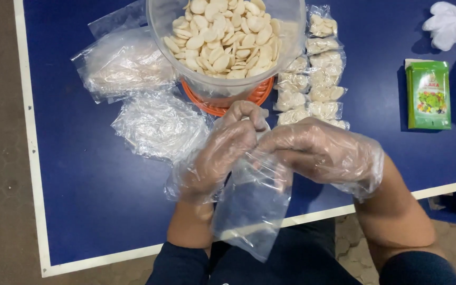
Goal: Weighing sliced food items on a digital scale and placing them into individual plastic bags for packaging.
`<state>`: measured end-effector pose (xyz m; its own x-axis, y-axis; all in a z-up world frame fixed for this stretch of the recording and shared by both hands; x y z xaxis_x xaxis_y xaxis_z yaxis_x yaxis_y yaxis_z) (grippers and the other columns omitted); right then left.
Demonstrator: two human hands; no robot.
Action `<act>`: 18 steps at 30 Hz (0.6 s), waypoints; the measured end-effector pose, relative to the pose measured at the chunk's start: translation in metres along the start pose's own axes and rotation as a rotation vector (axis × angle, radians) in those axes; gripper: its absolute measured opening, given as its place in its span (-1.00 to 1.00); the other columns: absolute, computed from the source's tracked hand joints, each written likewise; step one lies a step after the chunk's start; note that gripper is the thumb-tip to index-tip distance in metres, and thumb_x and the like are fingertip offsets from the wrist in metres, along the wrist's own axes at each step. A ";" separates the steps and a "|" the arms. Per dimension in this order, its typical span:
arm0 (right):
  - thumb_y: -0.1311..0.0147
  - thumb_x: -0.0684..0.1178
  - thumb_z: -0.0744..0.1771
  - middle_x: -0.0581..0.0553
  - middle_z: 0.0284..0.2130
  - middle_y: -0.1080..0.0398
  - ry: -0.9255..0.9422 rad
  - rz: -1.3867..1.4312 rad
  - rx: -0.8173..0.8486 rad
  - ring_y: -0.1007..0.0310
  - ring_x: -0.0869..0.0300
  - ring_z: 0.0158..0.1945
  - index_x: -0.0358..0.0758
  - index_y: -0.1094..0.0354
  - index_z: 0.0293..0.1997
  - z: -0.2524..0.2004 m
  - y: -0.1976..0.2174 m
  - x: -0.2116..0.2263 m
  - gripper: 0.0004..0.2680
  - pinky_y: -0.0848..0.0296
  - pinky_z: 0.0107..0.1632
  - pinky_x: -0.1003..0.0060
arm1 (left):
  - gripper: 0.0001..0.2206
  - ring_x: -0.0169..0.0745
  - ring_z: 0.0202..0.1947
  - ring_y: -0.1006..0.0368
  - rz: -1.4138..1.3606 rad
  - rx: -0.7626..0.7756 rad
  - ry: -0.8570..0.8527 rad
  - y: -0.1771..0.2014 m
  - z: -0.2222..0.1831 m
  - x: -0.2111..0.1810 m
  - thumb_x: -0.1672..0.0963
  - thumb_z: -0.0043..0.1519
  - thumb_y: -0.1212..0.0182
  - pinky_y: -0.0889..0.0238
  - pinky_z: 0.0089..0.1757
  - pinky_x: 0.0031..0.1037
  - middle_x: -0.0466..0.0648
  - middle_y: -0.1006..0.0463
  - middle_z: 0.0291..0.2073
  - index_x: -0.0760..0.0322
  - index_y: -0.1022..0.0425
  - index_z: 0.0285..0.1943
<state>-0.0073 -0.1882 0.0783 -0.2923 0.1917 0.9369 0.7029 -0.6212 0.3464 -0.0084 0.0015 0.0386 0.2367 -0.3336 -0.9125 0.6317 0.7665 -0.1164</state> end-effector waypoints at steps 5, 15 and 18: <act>0.01 -0.23 0.30 -0.20 -0.44 -0.68 -0.312 -0.051 0.163 -0.69 0.14 -0.38 -0.18 -0.63 -0.15 0.010 0.016 0.047 -0.78 -0.68 -0.27 0.08 | -0.77 -0.27 -0.04 -0.25 -0.024 0.064 0.029 -0.007 0.000 0.005 0.07 0.35 -0.01 -0.37 0.00 -0.42 0.16 -0.22 0.00 0.30 -0.22 -0.28; -0.05 -0.16 0.30 -0.18 -0.31 -0.67 -0.246 -0.236 0.220 -0.72 0.16 -0.27 -0.18 -0.62 -0.11 -0.013 0.062 0.088 -0.81 -0.70 -0.20 0.14 | 0.14 -0.12 0.29 -0.39 -0.661 0.387 0.094 -0.017 -0.015 0.072 -0.03 -0.20 -0.63 -0.18 0.34 -0.21 0.32 -0.36 0.36 0.56 -0.06 0.55; -0.06 -0.14 0.30 -0.16 -0.27 -0.67 -0.209 -0.309 0.215 -0.72 0.17 -0.24 -0.18 -0.60 -0.08 -0.039 0.079 0.082 -0.81 -0.70 -0.17 0.18 | 0.07 -0.14 0.29 -0.39 -0.664 0.475 0.089 -0.037 -0.023 0.081 -0.04 -0.13 -0.62 -0.32 0.24 -0.15 0.25 -0.43 0.32 0.49 -0.11 0.55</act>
<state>-0.0011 -0.2508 0.1804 -0.3880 0.5074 0.7694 0.7284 -0.3426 0.5933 -0.0299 -0.0415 -0.0401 -0.3438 -0.5757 -0.7419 0.8693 0.1037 -0.4833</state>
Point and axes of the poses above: each hand's wrist, its own z-axis towards the middle knuckle, its own y-axis out of the back of the hand, x = y × z, the point moved 1 cm from there along z, towards the middle knuckle
